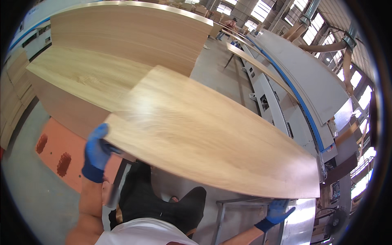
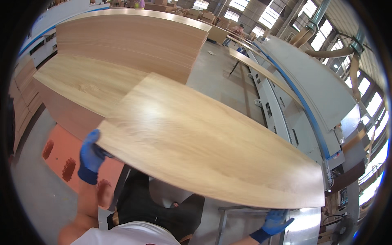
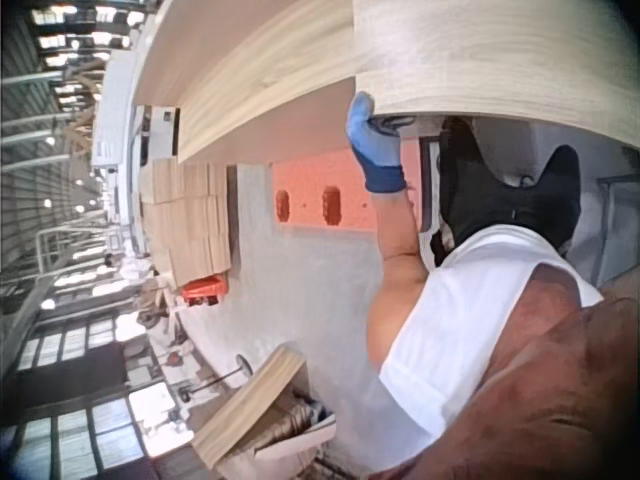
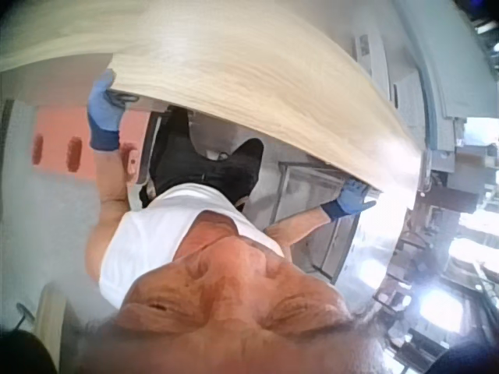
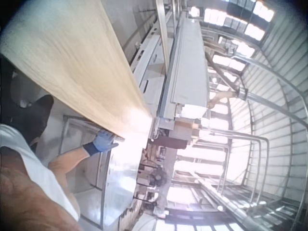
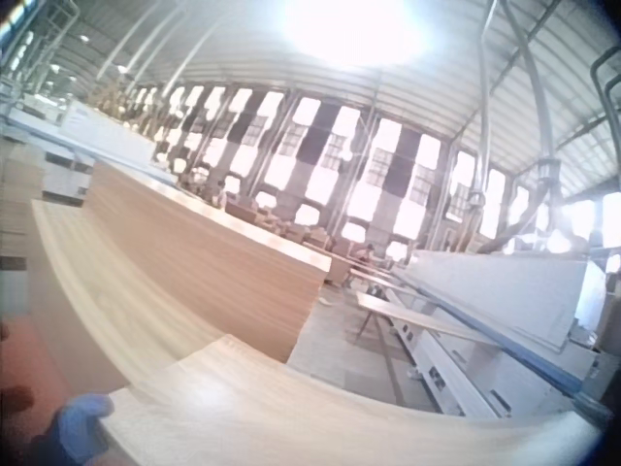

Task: The person takes large wooden boards from a machine and stacks them onto a pile.

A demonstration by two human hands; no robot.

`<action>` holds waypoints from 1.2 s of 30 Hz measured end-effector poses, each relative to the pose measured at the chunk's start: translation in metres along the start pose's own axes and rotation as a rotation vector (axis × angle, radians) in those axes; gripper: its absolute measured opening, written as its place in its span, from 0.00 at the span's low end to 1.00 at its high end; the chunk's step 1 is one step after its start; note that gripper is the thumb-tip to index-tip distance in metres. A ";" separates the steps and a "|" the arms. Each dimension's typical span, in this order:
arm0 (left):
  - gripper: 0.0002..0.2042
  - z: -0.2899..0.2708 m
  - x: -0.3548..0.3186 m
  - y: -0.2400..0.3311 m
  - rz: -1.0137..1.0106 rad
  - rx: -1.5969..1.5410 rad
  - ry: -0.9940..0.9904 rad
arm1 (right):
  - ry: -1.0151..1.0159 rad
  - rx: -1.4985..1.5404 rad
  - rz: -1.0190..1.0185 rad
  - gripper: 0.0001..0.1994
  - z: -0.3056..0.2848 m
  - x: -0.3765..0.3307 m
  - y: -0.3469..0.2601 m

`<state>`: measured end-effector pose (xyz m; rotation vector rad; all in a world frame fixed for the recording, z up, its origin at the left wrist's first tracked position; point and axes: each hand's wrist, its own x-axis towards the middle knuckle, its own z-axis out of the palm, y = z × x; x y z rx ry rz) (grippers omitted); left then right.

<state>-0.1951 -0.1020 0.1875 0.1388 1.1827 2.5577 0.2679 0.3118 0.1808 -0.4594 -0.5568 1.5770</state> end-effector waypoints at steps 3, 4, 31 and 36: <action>0.18 -0.076 0.006 0.028 0.151 -0.047 0.154 | 0.025 0.040 -0.029 0.31 -0.019 0.017 -0.020; 0.19 -0.120 0.015 0.033 0.221 -0.039 0.198 | 0.010 -0.005 -0.062 0.31 -0.020 0.017 -0.014; 0.27 -0.143 0.210 0.036 0.754 1.013 0.984 | -0.576 -0.805 -0.163 0.15 0.210 -0.159 0.274; 0.30 -0.206 0.266 0.060 0.706 1.234 1.144 | -0.643 -0.985 0.386 0.20 0.237 -0.106 0.323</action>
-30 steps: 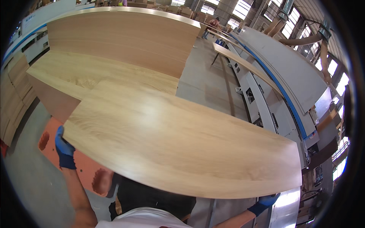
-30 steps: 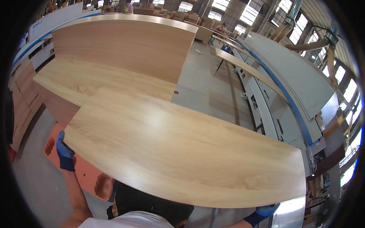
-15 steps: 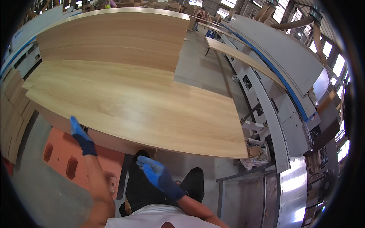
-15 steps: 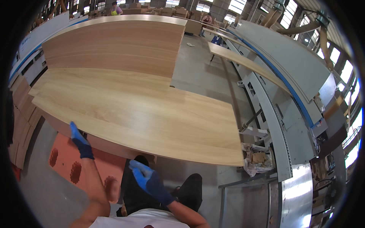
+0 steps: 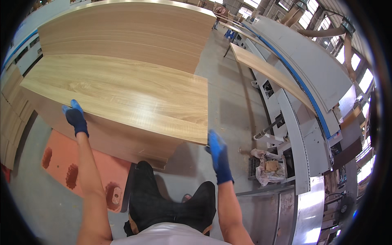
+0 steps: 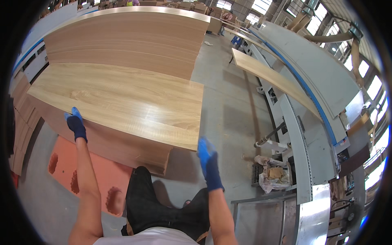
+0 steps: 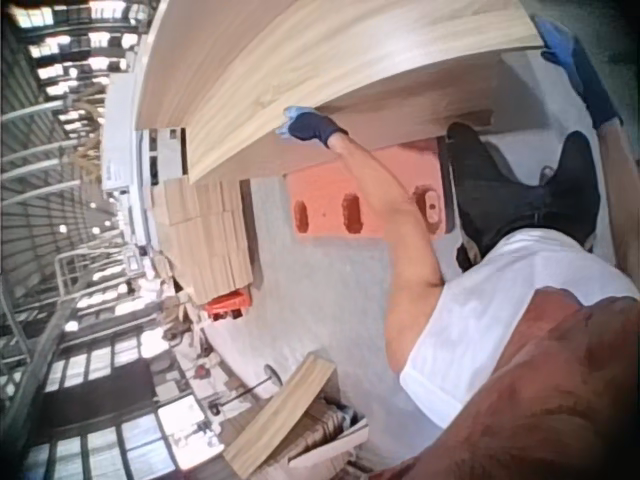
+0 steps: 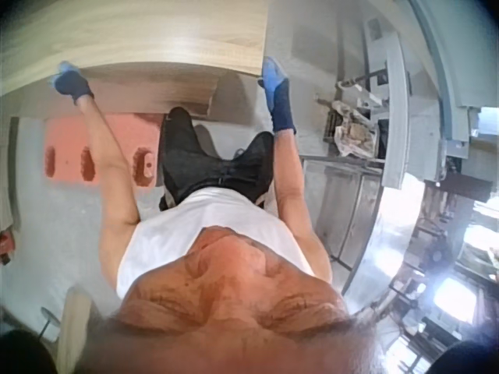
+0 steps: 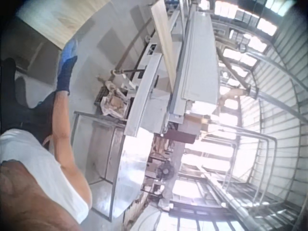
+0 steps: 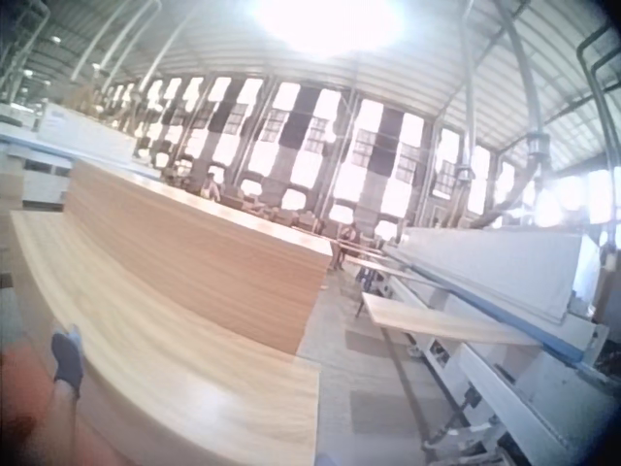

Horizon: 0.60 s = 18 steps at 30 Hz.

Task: The person takes large wooden boards from a machine and stacks them onto a pile.

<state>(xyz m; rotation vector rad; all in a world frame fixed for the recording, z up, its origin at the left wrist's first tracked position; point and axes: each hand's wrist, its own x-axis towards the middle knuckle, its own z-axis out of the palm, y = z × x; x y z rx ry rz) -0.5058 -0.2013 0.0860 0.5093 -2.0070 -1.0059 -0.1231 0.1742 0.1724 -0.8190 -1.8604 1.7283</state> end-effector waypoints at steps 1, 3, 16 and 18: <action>0.30 0.005 0.010 -0.011 0.040 0.016 0.024 | -0.097 -0.091 -0.049 0.22 0.011 0.015 0.010; 0.28 0.013 0.033 0.002 0.082 0.005 0.061 | -0.200 -0.035 -0.147 0.21 0.040 0.043 0.017; 0.28 0.010 0.092 -0.010 -0.003 -0.106 -0.103 | -0.049 -0.538 -0.319 0.23 0.107 0.048 -0.002; 0.26 0.007 0.090 -0.007 0.020 -0.050 -0.086 | -0.041 -0.577 -0.309 0.24 0.109 0.046 -0.001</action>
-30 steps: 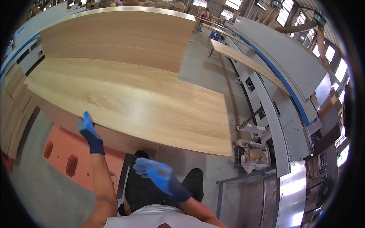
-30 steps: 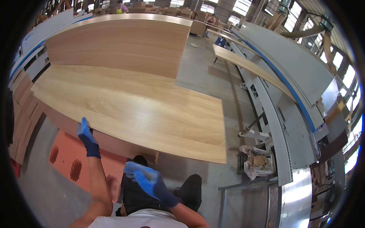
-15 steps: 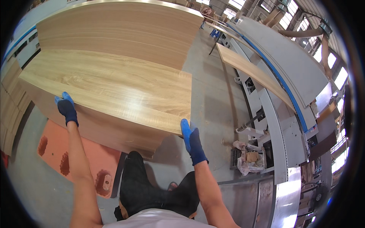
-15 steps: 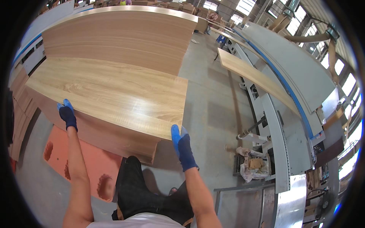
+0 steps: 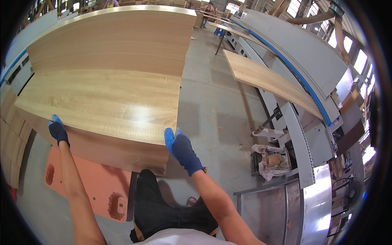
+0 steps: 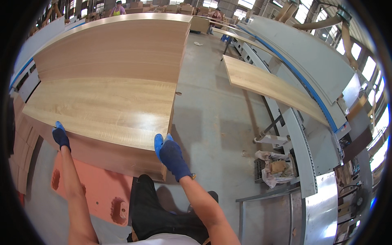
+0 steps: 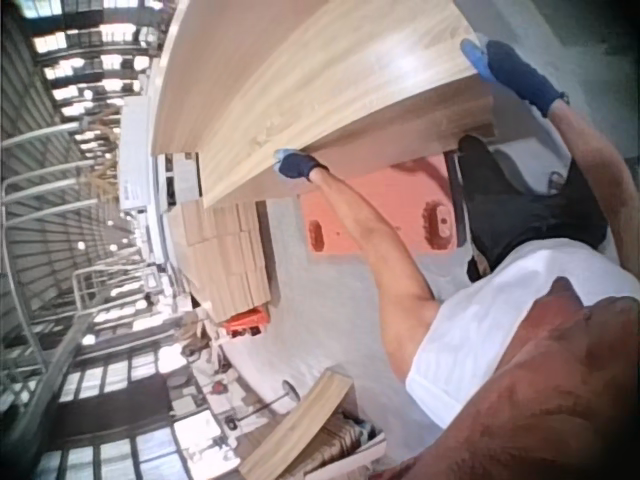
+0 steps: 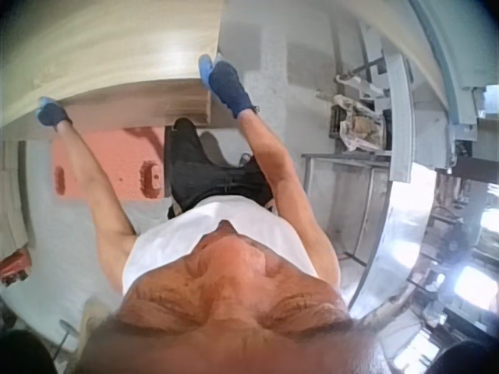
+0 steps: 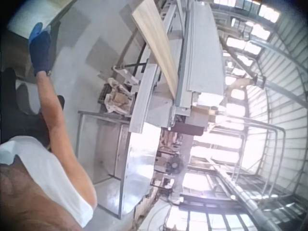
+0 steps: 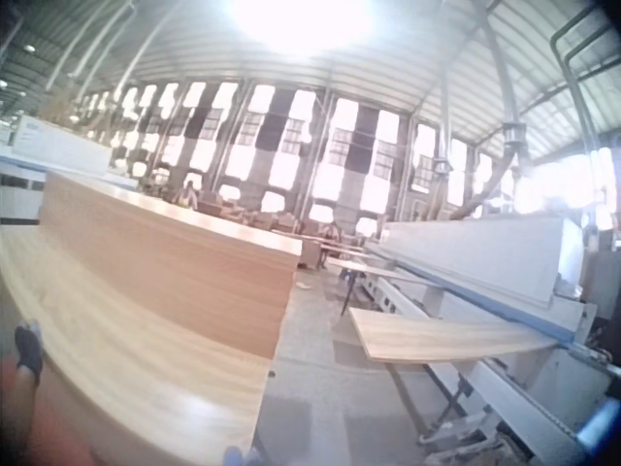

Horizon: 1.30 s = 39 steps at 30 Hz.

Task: The person takes large wooden boards from a machine and stacks them onto a pile.

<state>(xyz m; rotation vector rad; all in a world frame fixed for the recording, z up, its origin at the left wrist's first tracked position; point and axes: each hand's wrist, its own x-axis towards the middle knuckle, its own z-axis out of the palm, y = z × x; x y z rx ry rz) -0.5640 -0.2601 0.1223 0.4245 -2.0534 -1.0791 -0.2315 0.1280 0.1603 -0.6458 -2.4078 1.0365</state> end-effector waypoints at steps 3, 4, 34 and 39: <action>0.26 -0.002 -0.001 0.002 -0.020 0.004 -0.007 | 0.029 0.023 -0.005 0.26 0.004 0.000 0.004; 0.26 -0.003 -0.002 0.003 -0.010 0.024 -0.003 | 0.033 0.041 0.001 0.26 0.005 0.000 0.005; 0.21 -0.122 -0.497 0.369 -0.729 -1.151 -2.174 | 0.355 1.682 0.413 0.21 -0.181 -0.169 0.143; 0.20 -0.174 -0.431 0.321 -0.678 -1.151 -2.127 | 0.474 1.590 0.062 0.27 -0.242 -0.195 0.135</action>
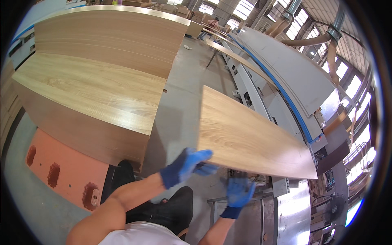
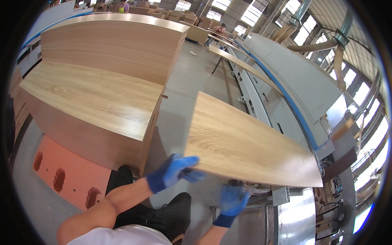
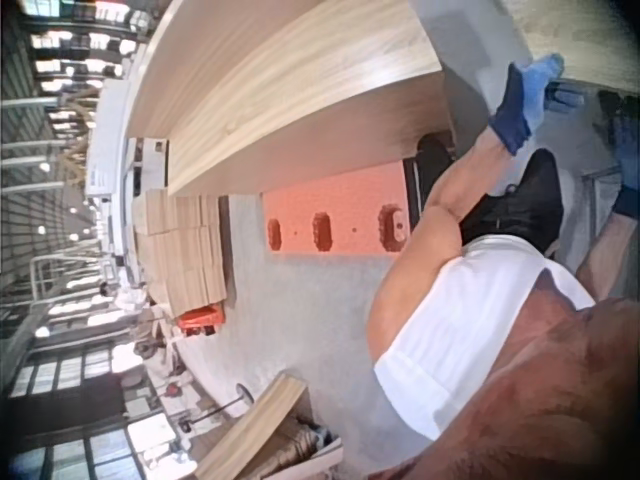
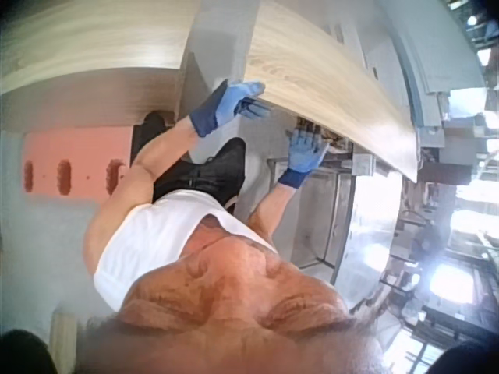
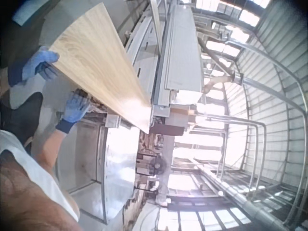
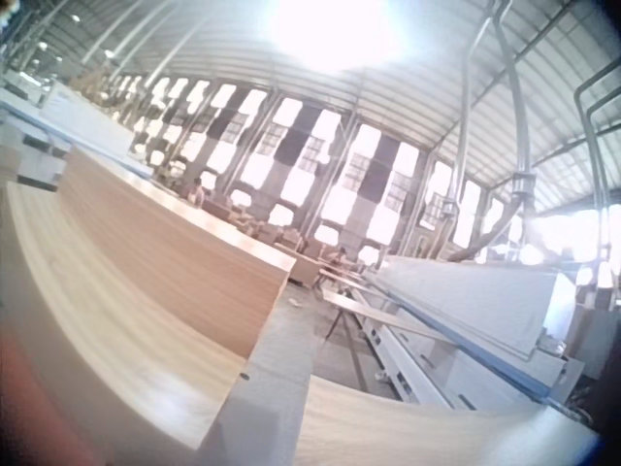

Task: The person takes large wooden boards from a machine and stacks them onto a pile.

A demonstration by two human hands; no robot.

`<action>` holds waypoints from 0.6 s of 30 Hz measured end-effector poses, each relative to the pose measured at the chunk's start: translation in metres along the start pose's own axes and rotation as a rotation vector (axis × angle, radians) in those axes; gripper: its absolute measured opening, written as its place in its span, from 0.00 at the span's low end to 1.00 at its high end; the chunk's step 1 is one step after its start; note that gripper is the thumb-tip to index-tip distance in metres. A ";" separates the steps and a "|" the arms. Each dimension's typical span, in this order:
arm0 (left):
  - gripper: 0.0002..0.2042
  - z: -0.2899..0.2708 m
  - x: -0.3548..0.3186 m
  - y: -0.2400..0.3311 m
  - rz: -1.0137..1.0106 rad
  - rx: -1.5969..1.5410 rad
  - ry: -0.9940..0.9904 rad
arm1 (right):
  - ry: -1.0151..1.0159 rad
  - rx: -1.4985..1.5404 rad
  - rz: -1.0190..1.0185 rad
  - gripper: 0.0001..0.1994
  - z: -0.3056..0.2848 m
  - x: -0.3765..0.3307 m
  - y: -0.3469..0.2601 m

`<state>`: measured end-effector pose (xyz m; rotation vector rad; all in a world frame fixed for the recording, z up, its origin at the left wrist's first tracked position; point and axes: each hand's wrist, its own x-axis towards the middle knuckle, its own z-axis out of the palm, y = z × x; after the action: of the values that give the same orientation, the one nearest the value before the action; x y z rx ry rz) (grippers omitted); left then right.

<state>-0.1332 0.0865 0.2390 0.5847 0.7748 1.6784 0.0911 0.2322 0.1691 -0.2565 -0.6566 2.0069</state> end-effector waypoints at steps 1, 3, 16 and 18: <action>0.20 -0.008 -0.019 0.006 0.006 -0.009 0.030 | -0.107 -0.020 -0.075 0.28 -0.001 0.000 -0.022; 0.20 -0.038 -0.056 0.024 0.077 0.027 0.118 | 0.185 -0.043 -0.250 0.31 -0.006 0.000 -0.057; 0.23 -0.277 -0.345 0.119 0.971 -0.081 0.942 | 0.229 -0.465 -0.661 0.31 -0.044 -0.044 -0.123; 0.22 -0.320 -0.388 0.134 1.026 -0.059 1.031 | 0.315 -0.353 -0.610 0.31 0.002 -0.049 -0.058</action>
<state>-0.3613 -0.3701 0.1357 -0.0369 1.2314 3.0220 0.1576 0.2116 0.1984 -0.5036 -0.7707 1.2314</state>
